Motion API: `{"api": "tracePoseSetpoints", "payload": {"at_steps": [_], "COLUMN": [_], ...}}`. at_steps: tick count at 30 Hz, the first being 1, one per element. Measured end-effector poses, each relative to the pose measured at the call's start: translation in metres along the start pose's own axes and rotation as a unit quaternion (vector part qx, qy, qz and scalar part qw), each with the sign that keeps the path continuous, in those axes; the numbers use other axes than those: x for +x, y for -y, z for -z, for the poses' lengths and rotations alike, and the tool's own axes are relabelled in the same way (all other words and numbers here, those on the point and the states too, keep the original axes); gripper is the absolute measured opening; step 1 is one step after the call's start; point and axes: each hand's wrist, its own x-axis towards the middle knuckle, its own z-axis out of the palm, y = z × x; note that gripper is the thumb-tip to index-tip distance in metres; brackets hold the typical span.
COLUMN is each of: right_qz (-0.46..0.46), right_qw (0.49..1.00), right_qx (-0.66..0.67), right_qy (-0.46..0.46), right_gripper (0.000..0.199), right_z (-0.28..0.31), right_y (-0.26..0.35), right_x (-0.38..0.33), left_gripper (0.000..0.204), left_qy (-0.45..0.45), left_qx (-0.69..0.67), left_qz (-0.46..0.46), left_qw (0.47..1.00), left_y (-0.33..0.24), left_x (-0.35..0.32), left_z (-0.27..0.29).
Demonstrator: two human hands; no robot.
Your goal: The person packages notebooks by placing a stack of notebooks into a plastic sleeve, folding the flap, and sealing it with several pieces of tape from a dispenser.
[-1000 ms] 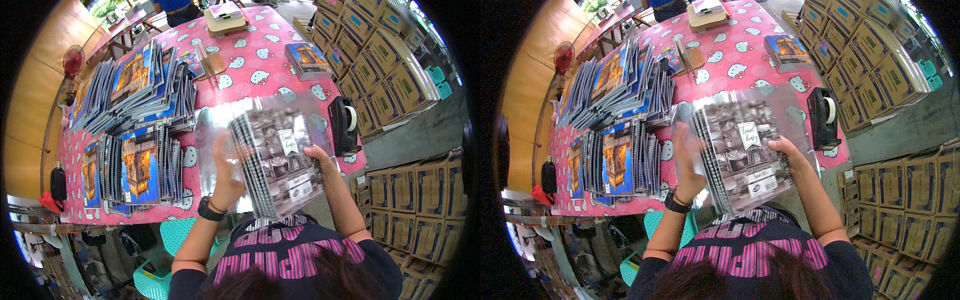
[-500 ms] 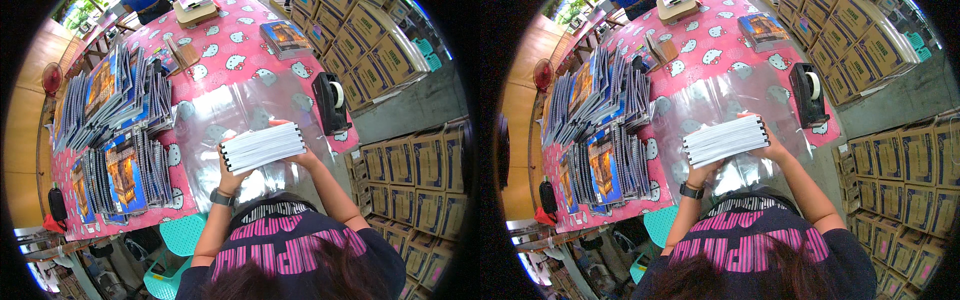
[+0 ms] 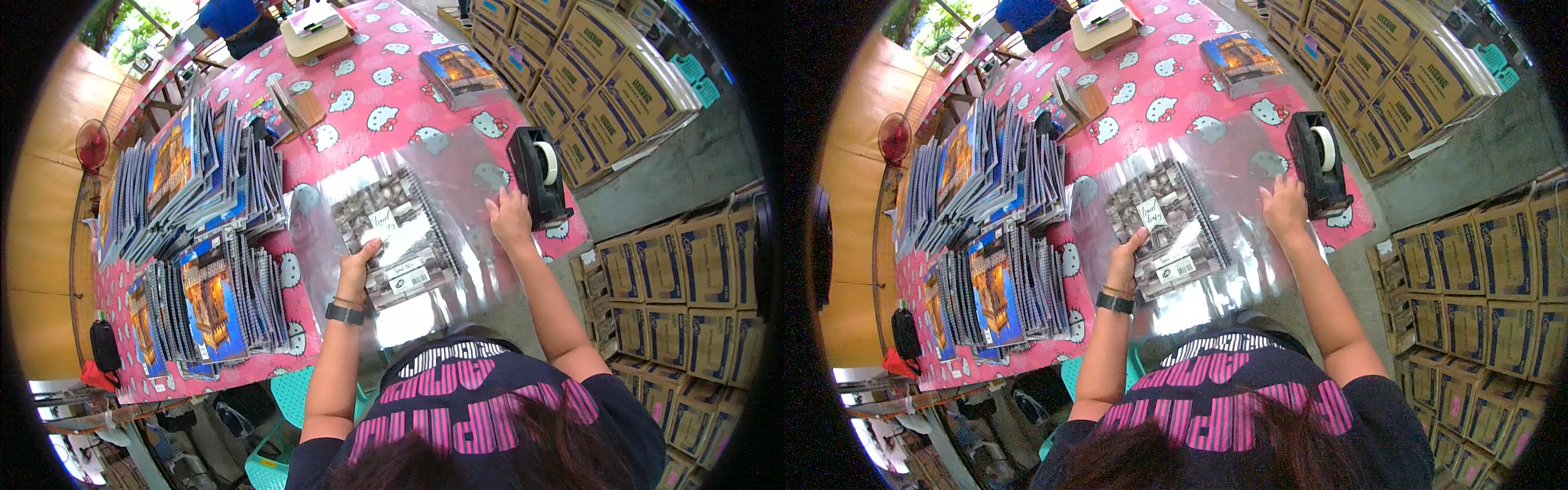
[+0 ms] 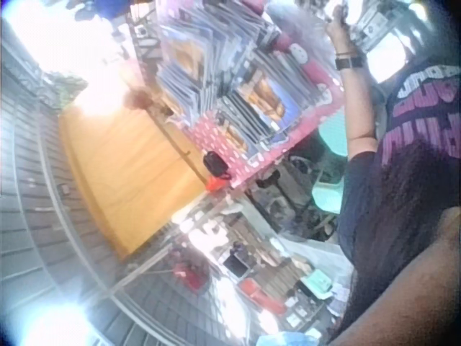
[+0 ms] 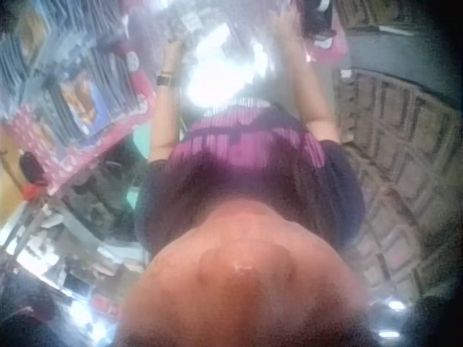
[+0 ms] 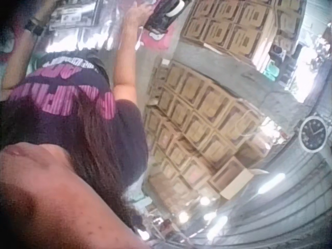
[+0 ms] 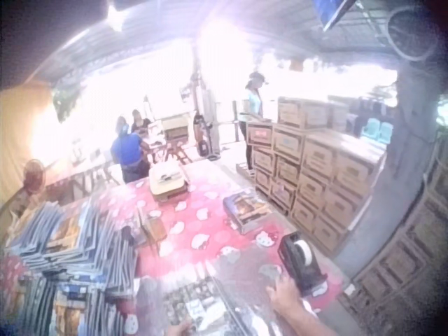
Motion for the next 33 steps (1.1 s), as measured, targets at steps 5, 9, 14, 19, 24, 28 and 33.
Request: {"api": "tracePoseSetpoints", "payload": {"at_steps": [5,9,14,19,24,28,33], "right_qz": [0.059,0.070,0.054,-0.166,0.223,0.282,0.397], "right_qw": [0.992,0.985,0.969,0.930,0.958,0.948,0.837], "right_qx": [0.008,0.066,0.204,0.253,0.172,0.087,0.169], "right_qy": [-0.107,-0.142,-0.129,0.210,0.061,0.123,0.336], "right_gripper": [0.026,0.016,0.030,0.053,0.045,0.044,0.047], "right_z": [-0.029,-0.018,0.001,0.043,0.046,0.009,0.041], "right_y": [-0.018,-0.013,-0.011,-0.020,0.083,0.149,0.113], "right_x": [-0.009,-0.006,-0.002,-0.013,-0.053,-0.106,-0.111], "left_gripper": [0.043,0.054,0.058,0.054,0.062,0.096,0.102], "left_qy": [-0.040,-0.036,-0.105,-0.047,-0.041,-0.075,-0.098], "left_qx": [0.141,0.222,0.411,0.096,0.109,0.076,0.269], "left_qz": [0.012,0.005,-0.146,0.022,-0.060,-0.081,-0.157], "left_qw": [0.989,0.974,0.894,0.994,0.991,0.991,0.945], "left_y": [0.003,0.003,0.028,0.013,0.037,0.036,0.046], "left_x": [0.018,0.022,0.023,-0.011,0.009,0.005,0.001], "left_z": [-0.003,0.000,0.034,0.019,0.027,-0.001,-0.007]}}
